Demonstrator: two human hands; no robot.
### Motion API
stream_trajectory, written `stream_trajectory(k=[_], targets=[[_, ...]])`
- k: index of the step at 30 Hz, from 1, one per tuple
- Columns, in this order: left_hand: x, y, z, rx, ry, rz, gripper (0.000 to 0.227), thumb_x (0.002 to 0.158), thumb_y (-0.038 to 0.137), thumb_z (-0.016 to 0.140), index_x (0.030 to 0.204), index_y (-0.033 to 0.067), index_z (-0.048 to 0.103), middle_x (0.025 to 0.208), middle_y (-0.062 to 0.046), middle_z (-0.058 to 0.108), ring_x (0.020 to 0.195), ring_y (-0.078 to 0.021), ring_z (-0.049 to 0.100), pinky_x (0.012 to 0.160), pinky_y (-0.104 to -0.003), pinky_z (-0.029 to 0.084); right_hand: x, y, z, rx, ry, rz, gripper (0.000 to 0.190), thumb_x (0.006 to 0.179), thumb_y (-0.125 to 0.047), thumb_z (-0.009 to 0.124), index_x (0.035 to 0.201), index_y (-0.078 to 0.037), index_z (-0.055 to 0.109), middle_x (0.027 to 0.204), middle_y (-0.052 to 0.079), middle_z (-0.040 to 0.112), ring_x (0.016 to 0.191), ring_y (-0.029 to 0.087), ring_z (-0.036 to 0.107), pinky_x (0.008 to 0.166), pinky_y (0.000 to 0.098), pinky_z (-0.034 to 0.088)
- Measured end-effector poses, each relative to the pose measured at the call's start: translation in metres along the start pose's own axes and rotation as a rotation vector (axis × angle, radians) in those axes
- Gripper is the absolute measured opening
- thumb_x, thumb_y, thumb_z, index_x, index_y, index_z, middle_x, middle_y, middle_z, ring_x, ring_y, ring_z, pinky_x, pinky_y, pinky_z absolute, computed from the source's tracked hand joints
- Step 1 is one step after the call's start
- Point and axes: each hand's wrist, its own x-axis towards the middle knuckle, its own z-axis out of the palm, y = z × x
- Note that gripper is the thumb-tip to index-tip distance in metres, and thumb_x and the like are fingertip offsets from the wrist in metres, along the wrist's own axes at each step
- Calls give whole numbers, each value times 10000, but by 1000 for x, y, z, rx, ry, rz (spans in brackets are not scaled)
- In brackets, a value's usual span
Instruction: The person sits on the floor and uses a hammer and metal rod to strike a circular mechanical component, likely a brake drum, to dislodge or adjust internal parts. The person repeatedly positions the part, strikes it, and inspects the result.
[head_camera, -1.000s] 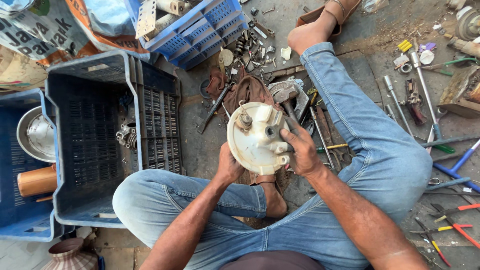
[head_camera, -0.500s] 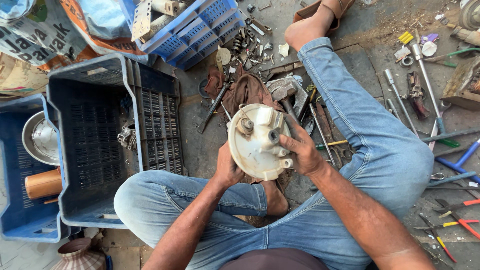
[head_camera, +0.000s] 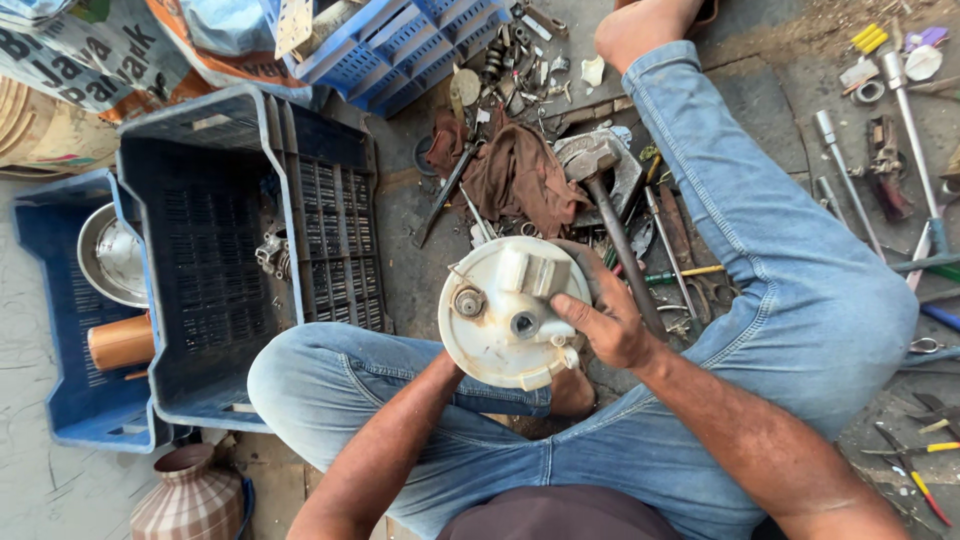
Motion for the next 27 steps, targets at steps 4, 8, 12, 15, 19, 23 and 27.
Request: stream_trajectory(k=[4,8,12,15,19,23,27], targets=[[-1,4,-1,1,7,-16,751,716,201,905,1369,30,577,1303,-136,675,1172,-267,685,1009,-402,591,-1,2,-1,59,23,28,585,1021,-256,586,1504,18,403,1303,148,617,1224,203,602,1053,342,505],[-3,7,-4,10,27,-24,747,718,187,904,1372,29,579,1310,-133,673,1177,-260,681,1015,-399,587,-3,-2,-5,49,15,25,554,1044,-234,564,1508,27,413,1327,141,611,1245,201,581,1066,339,486],[-1,8,-5,11,43,-26,745,720,172,904,1376,28,580,1317,-130,671,1182,-253,677,1020,-396,583,-2,-7,-6,-15,-4,19,548,1035,-237,561,1498,23,428,1356,151,612,1279,210,584,1092,346,478],[2,6,2,2,44,-24,743,722,161,903,1378,27,582,1322,-128,670,1186,-248,674,1025,-395,580,2,-11,-5,-37,17,31,543,1031,-266,550,1483,13,436,1315,157,630,1241,217,611,1068,351,512],[4,-1,18,-8,42,-27,740,724,146,903,1381,26,584,1328,-125,668,1191,-241,670,1030,-392,576,4,-14,-3,-98,93,5,526,1032,-282,522,1463,13,459,1281,171,659,1212,246,644,1052,371,536],[8,-6,24,-23,44,-25,738,726,132,902,1385,25,586,1335,-121,667,1196,-234,666,1036,-389,572,3,-16,-3,-135,110,2,502,1044,-249,515,1460,29,470,1274,192,650,1209,272,626,1042,397,510],[8,-3,12,-16,68,-23,736,728,117,901,1388,24,588,1342,-118,665,1202,-227,663,1042,-387,568,6,-17,-7,-93,66,28,512,1018,-255,525,1452,12,469,1255,159,665,1190,237,654,1032,368,546]])
